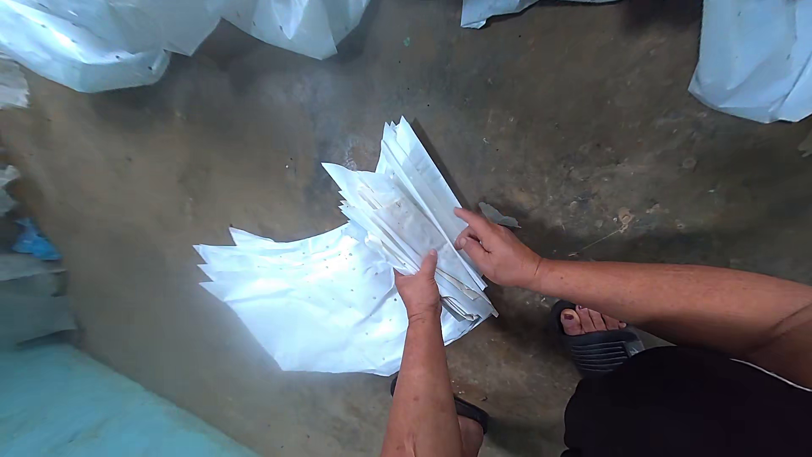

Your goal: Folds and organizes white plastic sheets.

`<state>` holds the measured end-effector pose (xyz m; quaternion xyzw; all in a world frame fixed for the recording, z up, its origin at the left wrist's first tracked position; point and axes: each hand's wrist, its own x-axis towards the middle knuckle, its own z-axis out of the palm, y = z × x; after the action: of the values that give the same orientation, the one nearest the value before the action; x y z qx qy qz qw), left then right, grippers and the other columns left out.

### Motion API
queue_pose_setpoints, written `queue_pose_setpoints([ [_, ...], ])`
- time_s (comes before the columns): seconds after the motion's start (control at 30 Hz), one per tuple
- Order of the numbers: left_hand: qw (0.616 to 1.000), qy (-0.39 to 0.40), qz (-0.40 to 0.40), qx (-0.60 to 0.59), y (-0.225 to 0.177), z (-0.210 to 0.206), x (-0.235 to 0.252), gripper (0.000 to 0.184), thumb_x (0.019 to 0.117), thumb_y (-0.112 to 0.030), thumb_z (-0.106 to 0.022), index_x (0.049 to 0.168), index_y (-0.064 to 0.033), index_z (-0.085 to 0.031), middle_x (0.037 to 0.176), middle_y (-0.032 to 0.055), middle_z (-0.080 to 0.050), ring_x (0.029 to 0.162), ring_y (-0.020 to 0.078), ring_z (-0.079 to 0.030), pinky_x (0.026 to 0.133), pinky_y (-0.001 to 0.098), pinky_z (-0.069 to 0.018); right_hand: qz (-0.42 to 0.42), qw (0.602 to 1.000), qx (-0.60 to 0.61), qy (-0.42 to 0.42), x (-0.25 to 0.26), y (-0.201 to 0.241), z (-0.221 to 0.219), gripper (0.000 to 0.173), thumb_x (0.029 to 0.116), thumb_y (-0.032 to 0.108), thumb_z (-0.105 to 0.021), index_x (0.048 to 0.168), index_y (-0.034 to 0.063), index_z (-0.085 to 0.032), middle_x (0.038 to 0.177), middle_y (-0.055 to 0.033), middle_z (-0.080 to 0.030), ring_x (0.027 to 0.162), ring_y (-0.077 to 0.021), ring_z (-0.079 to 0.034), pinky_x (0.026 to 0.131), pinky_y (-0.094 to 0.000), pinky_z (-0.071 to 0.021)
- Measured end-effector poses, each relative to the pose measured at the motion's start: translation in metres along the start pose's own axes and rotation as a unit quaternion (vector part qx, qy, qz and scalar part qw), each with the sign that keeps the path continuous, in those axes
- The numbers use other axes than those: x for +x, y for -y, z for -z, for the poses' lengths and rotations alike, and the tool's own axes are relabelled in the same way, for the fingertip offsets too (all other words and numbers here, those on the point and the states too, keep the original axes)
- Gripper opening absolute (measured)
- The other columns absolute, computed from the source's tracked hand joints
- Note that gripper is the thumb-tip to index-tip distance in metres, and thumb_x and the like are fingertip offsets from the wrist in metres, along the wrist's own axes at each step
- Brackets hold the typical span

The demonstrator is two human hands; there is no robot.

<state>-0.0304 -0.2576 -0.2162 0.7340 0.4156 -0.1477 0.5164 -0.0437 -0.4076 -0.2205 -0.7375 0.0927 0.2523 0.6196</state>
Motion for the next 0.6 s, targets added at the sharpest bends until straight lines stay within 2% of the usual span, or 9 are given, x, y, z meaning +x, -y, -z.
queue_pose_setpoints([
  [0.07,1.000,0.002,-0.001,0.000,0.001,0.000,0.001,0.057,0.0883,0.004,-0.074,0.137,0.0020,-0.046,0.108,0.0177,-0.066,0.090,0.0186,-0.070,0.078,0.0353,-0.0606,0.008,1.000,-0.026,0.014,0.002,-0.001,-0.002,0.039,0.1065,0.006,-0.045,0.144,-0.0046,-0.054,0.111,-0.0205,-0.072,0.110,-0.0381,-0.064,0.101,-0.0520,-0.0477],
  [0.13,1.000,0.005,-0.002,-0.004,0.002,0.000,0.002,0.055,0.0887,0.004,-0.073,0.137,0.0015,-0.046,0.107,0.0171,-0.066,0.089,0.0183,-0.070,0.077,0.0346,-0.0606,0.036,0.997,-0.068,-0.008,0.004,-0.002,-0.007,0.031,0.1013,0.002,-0.053,0.127,-0.0005,-0.070,0.121,-0.0235,-0.066,0.116,-0.0420,-0.059,0.101,-0.0539,-0.0465],
  [0.23,1.000,0.012,-0.001,-0.012,0.002,0.001,0.002,0.052,0.0890,0.004,-0.073,0.134,0.0019,-0.047,0.106,0.0163,-0.066,0.089,0.0187,-0.070,0.077,0.0347,-0.0607,-0.005,0.995,-0.095,0.018,0.008,0.003,-0.009,0.025,0.1001,0.005,-0.058,0.118,0.0047,-0.076,0.147,-0.0279,-0.048,0.127,-0.0469,-0.050,0.104,-0.0577,-0.0439],
  [0.3,1.000,0.012,-0.006,-0.014,0.003,0.001,0.003,0.050,0.0883,0.005,-0.072,0.132,0.0020,-0.048,0.104,0.0157,-0.066,0.087,0.0183,-0.070,0.076,0.0348,-0.0609,-0.031,0.993,-0.096,0.055,0.009,0.008,-0.008,0.024,0.1017,0.008,-0.058,0.118,0.0059,-0.076,0.149,-0.0266,-0.046,0.131,-0.0460,-0.048,0.105,-0.0574,-0.0425],
  [0.33,1.000,0.013,-0.007,-0.014,0.004,0.001,0.003,0.050,0.0882,0.006,-0.072,0.132,0.0020,-0.048,0.104,0.0155,-0.066,0.088,0.0181,-0.070,0.077,0.0345,-0.0606,-0.028,0.994,-0.093,0.059,0.008,0.009,-0.009,0.025,0.1020,0.008,-0.057,0.119,0.0055,-0.075,0.144,-0.0259,-0.051,0.128,-0.0448,-0.049,0.105,-0.0564,-0.0429],
  [0.43,1.000,0.018,-0.005,-0.019,0.003,0.001,0.003,0.054,0.0875,0.005,-0.074,0.134,0.0017,-0.047,0.106,0.0156,-0.067,0.089,0.0176,-0.070,0.078,0.0341,-0.0607,-0.001,0.997,-0.066,0.034,0.005,0.009,-0.012,0.031,0.1018,0.006,-0.055,0.130,-0.0009,-0.066,0.126,-0.0217,-0.065,0.123,-0.0409,-0.055,0.106,-0.0532,-0.0427],
  [0.53,1.000,0.018,-0.003,-0.020,0.003,0.001,0.003,0.052,0.0881,0.006,-0.072,0.134,0.0014,-0.047,0.106,0.0155,-0.066,0.089,0.0174,-0.070,0.078,0.0339,-0.0607,-0.047,0.999,0.013,0.014,0.006,0.008,-0.011,0.048,0.1082,0.013,-0.047,0.152,-0.0046,-0.039,0.117,-0.0210,-0.069,0.114,-0.0355,-0.064,0.102,-0.0505,-0.0485],
  [0.6,1.000,0.016,-0.003,-0.021,0.004,0.001,0.004,0.052,0.0876,0.006,-0.073,0.133,0.0016,-0.048,0.105,0.0156,-0.067,0.088,0.0178,-0.070,0.077,0.0343,-0.0613,-0.083,0.993,0.083,0.001,0.008,0.009,-0.008,0.057,0.1108,0.017,-0.042,0.160,-0.0040,-0.021,0.115,-0.0236,-0.069,0.107,-0.0333,-0.068,0.099,-0.0475,-0.0517],
])
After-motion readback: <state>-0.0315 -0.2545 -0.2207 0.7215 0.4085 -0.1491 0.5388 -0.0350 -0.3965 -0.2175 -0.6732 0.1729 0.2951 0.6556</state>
